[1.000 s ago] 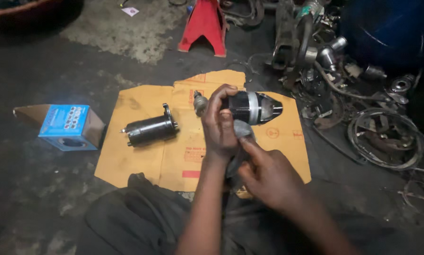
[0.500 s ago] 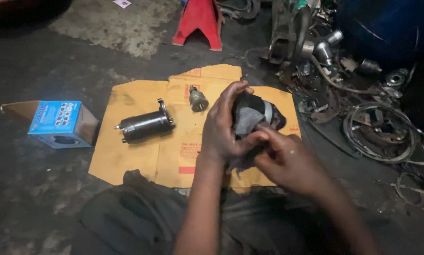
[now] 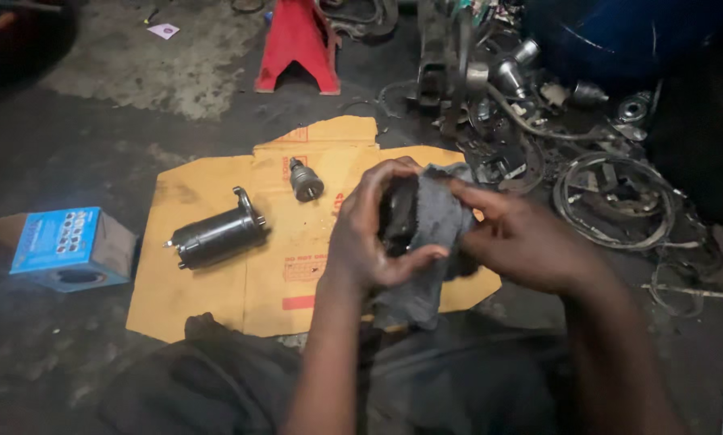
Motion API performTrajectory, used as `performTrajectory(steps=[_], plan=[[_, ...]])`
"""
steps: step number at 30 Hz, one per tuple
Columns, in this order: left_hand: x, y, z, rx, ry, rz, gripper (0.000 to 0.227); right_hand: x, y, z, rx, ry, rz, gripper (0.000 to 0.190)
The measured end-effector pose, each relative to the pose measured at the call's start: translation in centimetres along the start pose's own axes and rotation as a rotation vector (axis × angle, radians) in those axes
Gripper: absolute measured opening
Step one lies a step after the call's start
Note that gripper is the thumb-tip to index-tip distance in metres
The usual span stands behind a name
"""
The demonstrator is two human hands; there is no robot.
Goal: The person wipes a starter motor with a cloth, rotating the component to clean both the exterior housing and the gear section.
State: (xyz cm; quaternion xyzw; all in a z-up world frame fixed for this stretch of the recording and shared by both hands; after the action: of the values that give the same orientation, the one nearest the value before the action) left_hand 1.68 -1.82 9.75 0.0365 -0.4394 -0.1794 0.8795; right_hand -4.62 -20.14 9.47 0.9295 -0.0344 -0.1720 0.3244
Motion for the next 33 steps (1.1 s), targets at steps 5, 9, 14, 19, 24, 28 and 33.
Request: performTrajectory(steps=[5,9,14,19,24,28,33], plan=[[0.2,0.5,0.8,0.124,-0.018,-0.015,0.099,-1.6,-0.4,-2.8,-0.373,-0.083,0.109,0.084],[0.6,0.9,1.0,0.073,-0.042,0.020,0.092,-3.3,-0.6,-5.1,-0.217,-0.057,0.156,0.084],[0.2,0.5,0.6,0.003,-0.031,0.012,0.083,-3.5,-1.3,-6.3,-0.376,0.027,0.163,0.079],[0.1,0.3,-0.3,-0.002,0.016,0.049,0.081,-2.6,0.2,-5.0,-0.390,-0.034,0.266,0.067],[-0.4,1.7,-2.6,-0.365,0.109,0.328,0.071,-1.4,1.7,-2.3,-0.157,0.280,0.367,0.030],[-1.2,3.4,-5.9,-0.754,0.133,0.646,0.055,0.4,2.3,0.2,0.978,0.609,0.000,0.019],[-3.2,3.0,-9.7,-1.015,0.349,0.876,0.051,1.9,3.0,1.9,1.542,0.607,0.023,0.033]])
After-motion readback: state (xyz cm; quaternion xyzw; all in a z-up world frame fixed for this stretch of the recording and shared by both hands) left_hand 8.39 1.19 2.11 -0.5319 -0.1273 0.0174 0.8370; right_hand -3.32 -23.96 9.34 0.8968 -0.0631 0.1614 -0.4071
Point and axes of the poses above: each hand's wrist, its own x-axis towards the middle knuckle, its own y-axis out of the back of the hand, z = x × y, the point moved 8 cm from there along x, towards the middle knuckle, and after that the axes turned 5 degrees about x, right-handed, at the moved point
